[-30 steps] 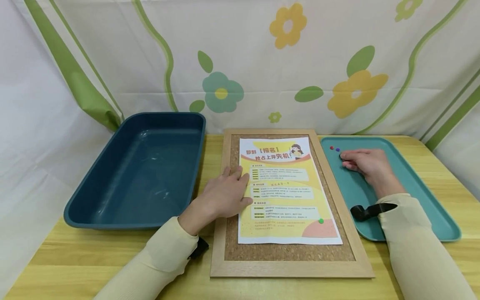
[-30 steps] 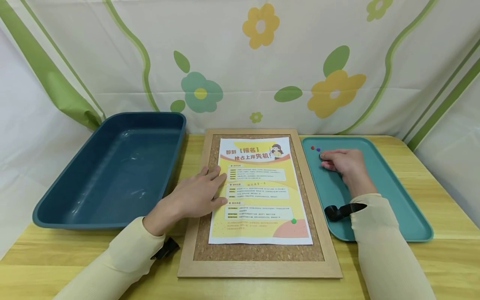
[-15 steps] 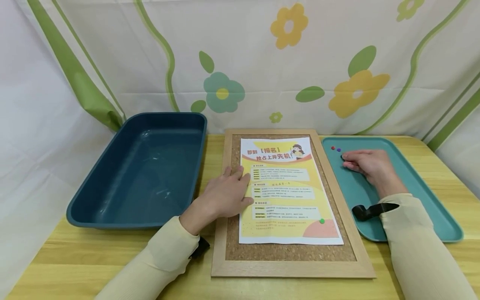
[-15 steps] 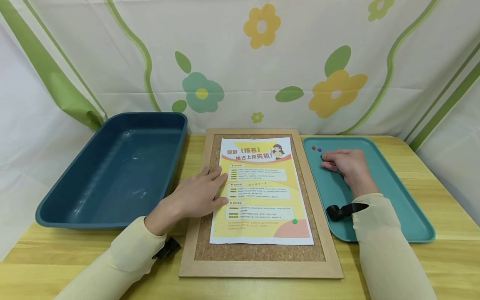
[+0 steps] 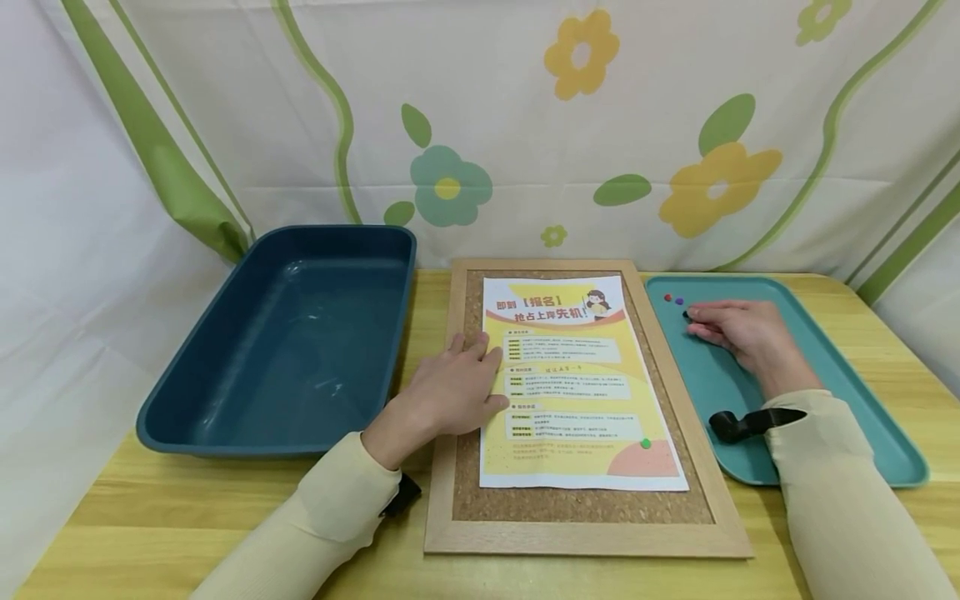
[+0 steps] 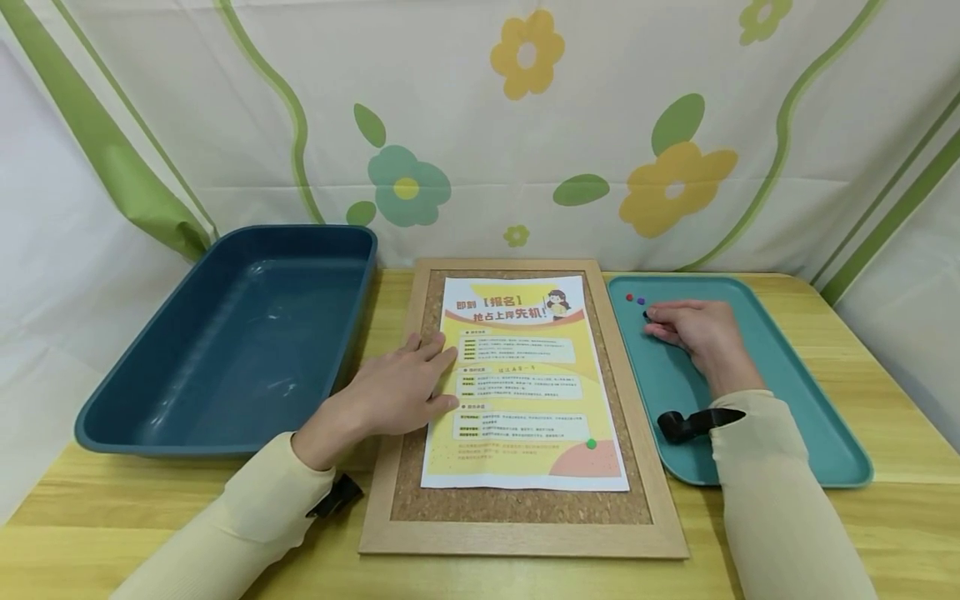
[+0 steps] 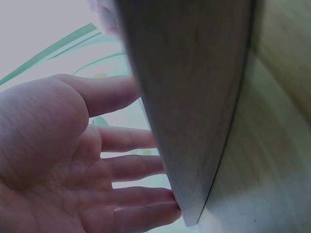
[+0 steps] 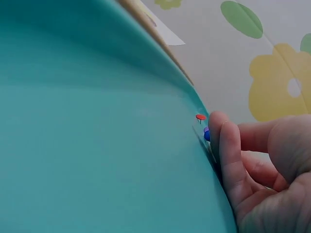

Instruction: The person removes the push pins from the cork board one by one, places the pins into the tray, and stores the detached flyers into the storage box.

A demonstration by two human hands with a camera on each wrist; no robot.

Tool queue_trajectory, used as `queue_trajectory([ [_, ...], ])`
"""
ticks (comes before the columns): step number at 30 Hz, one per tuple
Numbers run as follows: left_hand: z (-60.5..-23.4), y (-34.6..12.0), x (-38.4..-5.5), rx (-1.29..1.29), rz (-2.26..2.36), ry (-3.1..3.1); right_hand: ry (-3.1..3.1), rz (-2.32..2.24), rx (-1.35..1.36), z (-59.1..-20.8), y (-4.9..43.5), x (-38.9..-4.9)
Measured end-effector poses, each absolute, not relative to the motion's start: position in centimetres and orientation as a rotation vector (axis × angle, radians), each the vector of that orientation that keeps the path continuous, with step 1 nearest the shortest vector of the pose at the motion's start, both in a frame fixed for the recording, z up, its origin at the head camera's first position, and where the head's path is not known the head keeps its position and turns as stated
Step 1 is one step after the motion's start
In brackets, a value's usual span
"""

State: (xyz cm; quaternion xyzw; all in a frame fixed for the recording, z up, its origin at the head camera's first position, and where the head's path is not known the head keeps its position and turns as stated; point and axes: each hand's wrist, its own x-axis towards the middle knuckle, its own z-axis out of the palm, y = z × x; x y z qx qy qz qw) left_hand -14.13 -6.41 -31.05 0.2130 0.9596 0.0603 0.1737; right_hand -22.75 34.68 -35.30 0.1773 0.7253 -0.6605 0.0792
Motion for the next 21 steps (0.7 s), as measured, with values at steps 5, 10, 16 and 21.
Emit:
queue_trajectory([
  [5,-31.0,-6.3,-14.1,0.605,0.171,2.721,2.102,-2.032,0.508,-35.1,34.9,-22.5],
  [10,-31.0,-6.4,-14.1,0.606,0.173,2.722,2.055,-2.065,0.471,-34.9,34.9,-22.4],
  [16,-30.9,-6.3,-14.1,0.615,0.167,2.726,2.052,-2.061,0.413,-34.6,35.0,-22.3],
  [21,-30.8,-6.3,-14.1,0.612,0.148,2.726,2.159,-1.962,0.369,-34.2,34.8,-22.4],
])
